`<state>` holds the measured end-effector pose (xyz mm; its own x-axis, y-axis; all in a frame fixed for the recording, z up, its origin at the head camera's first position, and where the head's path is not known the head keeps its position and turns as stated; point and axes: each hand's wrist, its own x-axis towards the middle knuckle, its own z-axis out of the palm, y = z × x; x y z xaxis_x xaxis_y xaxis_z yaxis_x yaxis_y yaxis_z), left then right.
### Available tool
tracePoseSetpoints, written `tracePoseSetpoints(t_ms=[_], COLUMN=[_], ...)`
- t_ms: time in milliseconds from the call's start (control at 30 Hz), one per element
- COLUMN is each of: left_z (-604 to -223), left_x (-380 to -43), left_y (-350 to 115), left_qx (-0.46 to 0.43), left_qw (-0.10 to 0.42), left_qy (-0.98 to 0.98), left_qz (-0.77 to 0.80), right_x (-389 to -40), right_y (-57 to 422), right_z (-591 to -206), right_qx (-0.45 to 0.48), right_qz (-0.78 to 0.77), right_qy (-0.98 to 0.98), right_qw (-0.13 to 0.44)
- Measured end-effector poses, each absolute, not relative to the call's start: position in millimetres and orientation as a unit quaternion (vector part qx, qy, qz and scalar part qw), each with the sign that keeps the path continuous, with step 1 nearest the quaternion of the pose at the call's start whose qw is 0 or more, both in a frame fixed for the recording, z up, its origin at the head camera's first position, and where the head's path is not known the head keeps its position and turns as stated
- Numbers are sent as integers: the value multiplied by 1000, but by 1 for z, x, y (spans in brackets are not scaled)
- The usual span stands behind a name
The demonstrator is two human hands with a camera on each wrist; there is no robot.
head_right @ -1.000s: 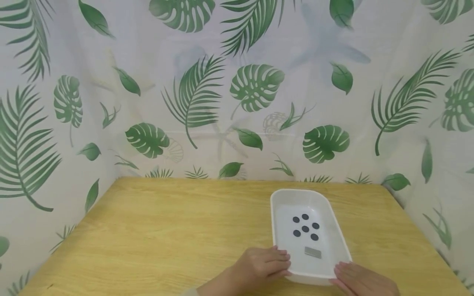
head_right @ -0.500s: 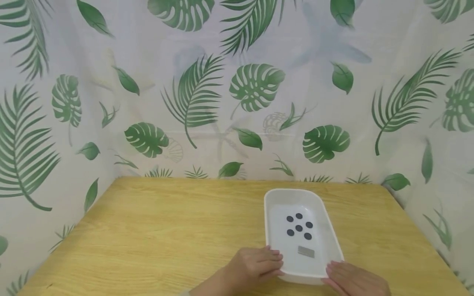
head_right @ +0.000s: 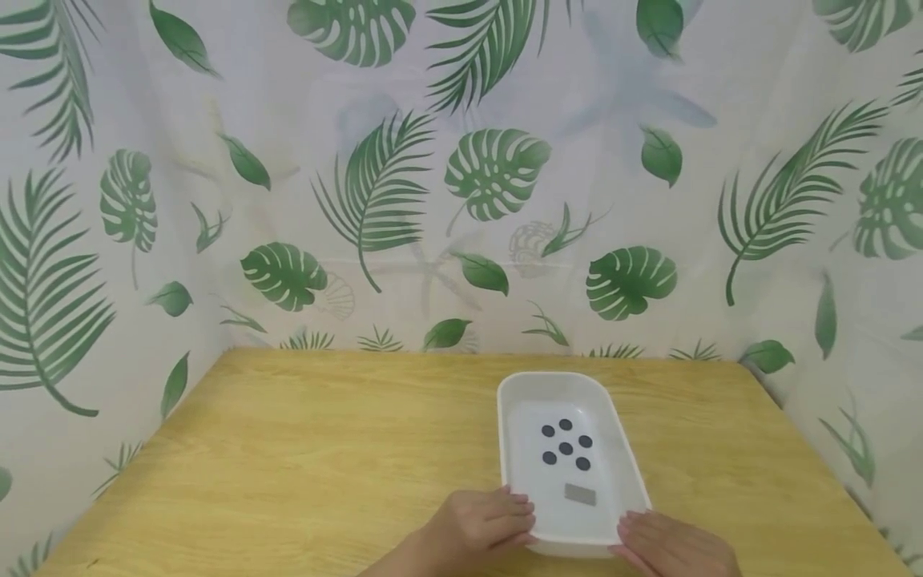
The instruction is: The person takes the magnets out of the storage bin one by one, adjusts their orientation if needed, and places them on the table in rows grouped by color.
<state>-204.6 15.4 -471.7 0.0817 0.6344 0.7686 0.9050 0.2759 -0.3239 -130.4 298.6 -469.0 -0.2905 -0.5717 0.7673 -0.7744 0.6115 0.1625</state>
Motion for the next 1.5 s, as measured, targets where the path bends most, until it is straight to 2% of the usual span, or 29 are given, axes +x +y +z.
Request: tracePoseSetpoints(t_ms=[300,567,933,1200,1500], left_z=[-470,-474,-469,-465,-462], left_x=[-203,-205,-204,-204,-209], left_y=[5,-7,-16,-26,-37], left_qx=[-577,-569,-587,-592,-609], left_qw=[447,446,464,471,489], left_qy=[-665,-668,-644,-633,-605], left_qz=[-156,-176,-161,-165,-157], right_x=[-132,-144,-143,-145,-153], right_y=[289,271,268,261,253], right_z=[-471,-469,-469,-472,-469], right_qx=[395,391,448,436,496], right_qz=[140,180,140,142,167], right_qy=[-813,-781,-758,-769,-701], right_qw=[404,453,454,445,485])
